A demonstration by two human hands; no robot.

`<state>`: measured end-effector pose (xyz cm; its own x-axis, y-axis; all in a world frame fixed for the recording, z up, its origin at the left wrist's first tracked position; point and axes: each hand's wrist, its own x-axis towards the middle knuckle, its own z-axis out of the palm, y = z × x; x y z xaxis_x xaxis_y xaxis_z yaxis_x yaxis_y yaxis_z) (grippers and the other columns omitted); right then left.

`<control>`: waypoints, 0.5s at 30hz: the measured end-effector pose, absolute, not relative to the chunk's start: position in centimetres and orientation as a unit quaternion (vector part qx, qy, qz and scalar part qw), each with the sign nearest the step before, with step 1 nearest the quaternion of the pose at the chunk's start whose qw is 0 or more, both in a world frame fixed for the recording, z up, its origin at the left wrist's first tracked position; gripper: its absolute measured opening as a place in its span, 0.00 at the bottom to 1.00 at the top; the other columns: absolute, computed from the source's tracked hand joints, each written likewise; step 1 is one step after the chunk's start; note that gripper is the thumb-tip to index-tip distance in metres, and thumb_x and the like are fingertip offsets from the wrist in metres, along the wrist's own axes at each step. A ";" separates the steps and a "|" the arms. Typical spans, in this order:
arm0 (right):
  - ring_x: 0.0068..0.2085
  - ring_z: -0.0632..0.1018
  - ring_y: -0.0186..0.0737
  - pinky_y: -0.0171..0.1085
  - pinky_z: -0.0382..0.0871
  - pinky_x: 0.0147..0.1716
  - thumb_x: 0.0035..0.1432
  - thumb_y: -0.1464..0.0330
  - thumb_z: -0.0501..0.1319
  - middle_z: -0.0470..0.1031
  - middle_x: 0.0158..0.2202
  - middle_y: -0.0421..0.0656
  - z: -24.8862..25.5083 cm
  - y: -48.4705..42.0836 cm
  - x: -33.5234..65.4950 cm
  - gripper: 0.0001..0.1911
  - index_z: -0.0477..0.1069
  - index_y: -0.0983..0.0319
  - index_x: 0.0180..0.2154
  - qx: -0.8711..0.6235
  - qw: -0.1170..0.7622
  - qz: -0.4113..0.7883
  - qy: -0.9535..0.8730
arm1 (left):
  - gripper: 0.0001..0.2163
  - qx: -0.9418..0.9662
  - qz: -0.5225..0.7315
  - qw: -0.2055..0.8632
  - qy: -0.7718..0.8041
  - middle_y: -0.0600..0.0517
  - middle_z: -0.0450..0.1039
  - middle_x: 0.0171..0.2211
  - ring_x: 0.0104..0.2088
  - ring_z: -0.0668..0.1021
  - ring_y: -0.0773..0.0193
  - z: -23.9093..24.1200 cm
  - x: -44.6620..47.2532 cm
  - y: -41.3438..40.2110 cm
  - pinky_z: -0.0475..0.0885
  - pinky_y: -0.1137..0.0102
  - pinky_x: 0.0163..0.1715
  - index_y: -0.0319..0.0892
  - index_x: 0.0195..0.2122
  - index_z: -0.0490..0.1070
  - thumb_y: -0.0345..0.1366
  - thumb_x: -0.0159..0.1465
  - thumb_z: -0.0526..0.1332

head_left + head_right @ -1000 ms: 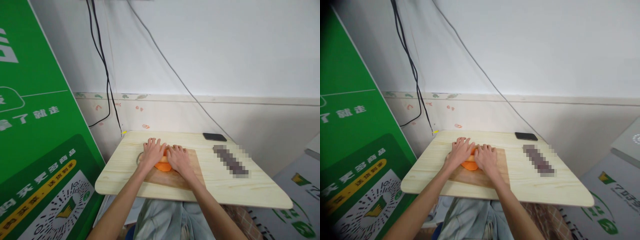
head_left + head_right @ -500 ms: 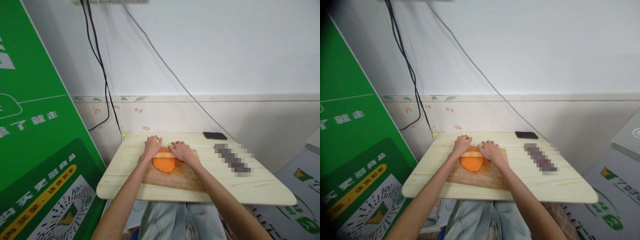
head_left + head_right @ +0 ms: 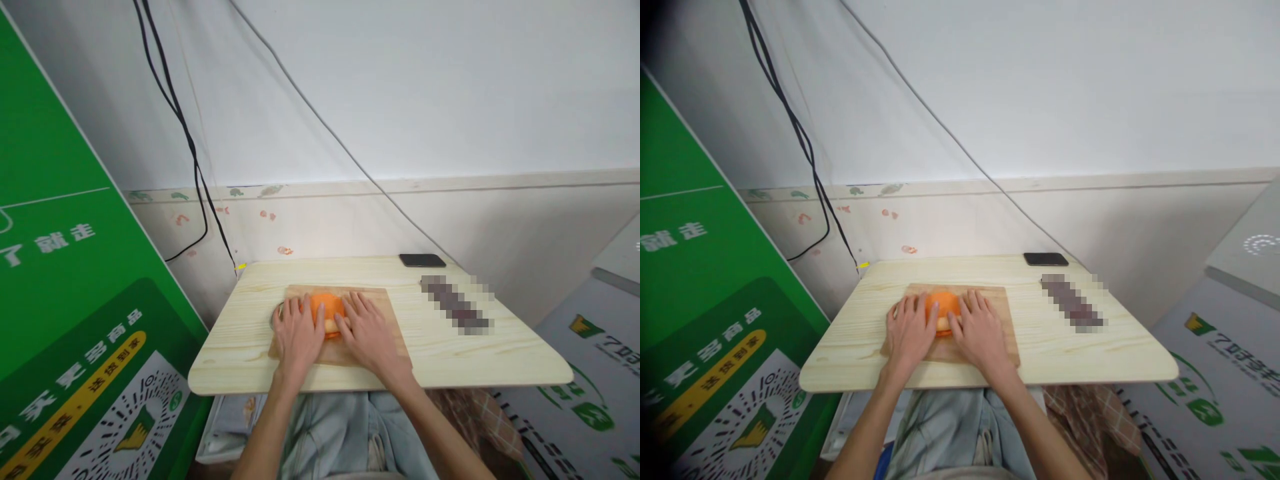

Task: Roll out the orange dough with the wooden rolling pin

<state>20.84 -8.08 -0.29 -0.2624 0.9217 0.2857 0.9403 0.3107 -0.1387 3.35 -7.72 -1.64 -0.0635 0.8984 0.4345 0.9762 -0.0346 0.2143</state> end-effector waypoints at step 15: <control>0.79 0.58 0.63 0.61 0.51 0.75 0.81 0.58 0.43 0.65 0.76 0.56 0.9 -2.2 19.9 0.32 0.66 0.63 0.74 -0.610 0.107 -0.021 -0.785 | 0.29 -0.701 -0.151 -0.020 -0.697 0.36 0.76 0.65 0.66 0.75 0.40 1.1 2.4 -0.9 0.68 0.45 0.65 0.41 0.70 0.69 0.53 0.79 0.47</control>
